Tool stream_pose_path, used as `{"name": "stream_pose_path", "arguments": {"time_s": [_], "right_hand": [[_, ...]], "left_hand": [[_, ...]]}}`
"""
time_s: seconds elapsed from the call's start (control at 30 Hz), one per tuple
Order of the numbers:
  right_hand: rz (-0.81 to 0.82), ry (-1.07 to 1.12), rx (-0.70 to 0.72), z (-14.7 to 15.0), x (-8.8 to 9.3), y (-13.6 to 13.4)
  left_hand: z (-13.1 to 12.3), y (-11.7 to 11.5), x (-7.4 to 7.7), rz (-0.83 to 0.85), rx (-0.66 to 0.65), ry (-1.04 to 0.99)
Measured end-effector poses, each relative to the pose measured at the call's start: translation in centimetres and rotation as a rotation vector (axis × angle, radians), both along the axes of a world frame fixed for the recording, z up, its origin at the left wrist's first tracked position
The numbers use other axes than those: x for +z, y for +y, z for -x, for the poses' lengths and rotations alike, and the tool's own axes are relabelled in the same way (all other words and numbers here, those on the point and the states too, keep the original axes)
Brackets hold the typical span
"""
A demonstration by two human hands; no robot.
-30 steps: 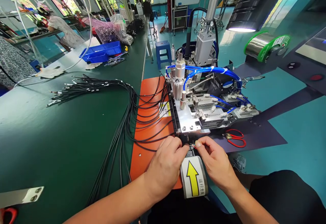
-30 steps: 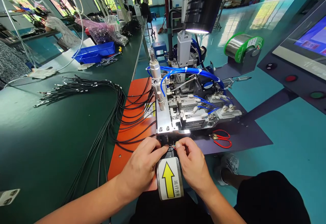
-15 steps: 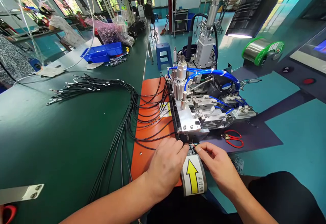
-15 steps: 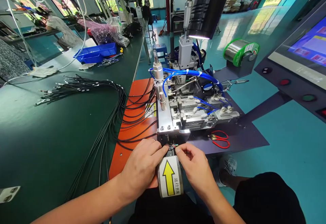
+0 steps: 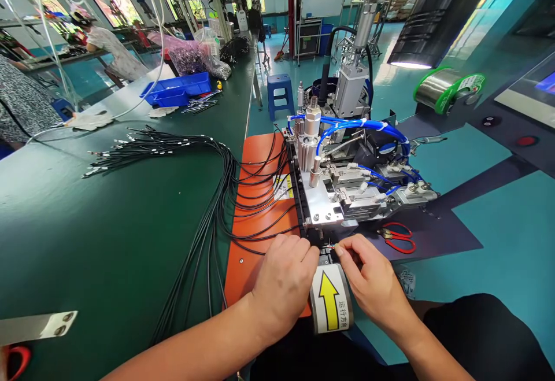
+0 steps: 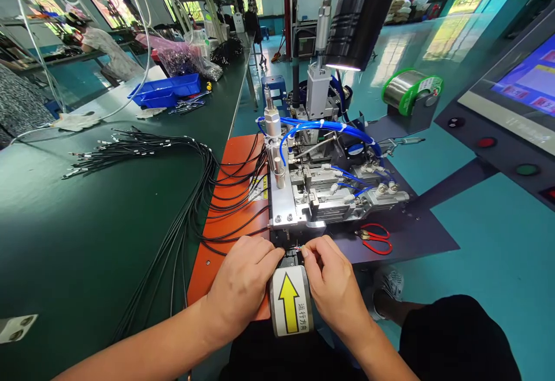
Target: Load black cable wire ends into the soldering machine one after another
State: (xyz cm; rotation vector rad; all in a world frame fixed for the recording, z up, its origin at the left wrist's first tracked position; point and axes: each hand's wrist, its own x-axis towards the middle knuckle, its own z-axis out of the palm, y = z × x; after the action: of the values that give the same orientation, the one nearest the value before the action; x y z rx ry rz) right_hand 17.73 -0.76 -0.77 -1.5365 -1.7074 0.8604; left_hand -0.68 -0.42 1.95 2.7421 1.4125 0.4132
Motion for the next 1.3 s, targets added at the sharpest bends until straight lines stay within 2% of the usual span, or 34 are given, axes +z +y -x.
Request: {"name": "stream_pose_path", "arguments": {"time_s": [0.13,0.2,0.3,0.4,0.67,0.83,1.1,1.3], "right_hand": [[0.006,-0.034,-0.014,-0.3,-0.2,0.0],[-0.046,-0.063,-0.001,-0.5,-0.1,0.0],[-0.121,-0.091,0.081,-0.7,0.1,0.1],[-0.122,-0.087,0.133,-0.8,0.2,0.2],[-0.141,-0.042,0.064,-0.7,0.3,0.0],[-0.049,0.016,-0.007,-0.4,0.1,0.5],[0.242,0.113,-0.025,-0.6,0.0,1.5],[0.237,0.148,-0.019,-0.5,0.3,1.6]], "left_hand": [[0.0,0.0,0.1,0.01,0.001,0.006],[0.0,0.0,0.0,0.004,0.001,0.009],[0.0,0.0,-0.1,-0.016,0.005,0.015],[-0.1,0.0,-0.1,-0.034,0.003,0.008],[0.0,-0.1,0.0,-0.023,-0.003,0.012],[-0.1,-0.1,0.1,-0.022,-0.006,0.03],[0.3,0.0,0.4,0.049,0.044,0.051],[0.6,0.2,1.2,0.068,0.05,0.094]]}}
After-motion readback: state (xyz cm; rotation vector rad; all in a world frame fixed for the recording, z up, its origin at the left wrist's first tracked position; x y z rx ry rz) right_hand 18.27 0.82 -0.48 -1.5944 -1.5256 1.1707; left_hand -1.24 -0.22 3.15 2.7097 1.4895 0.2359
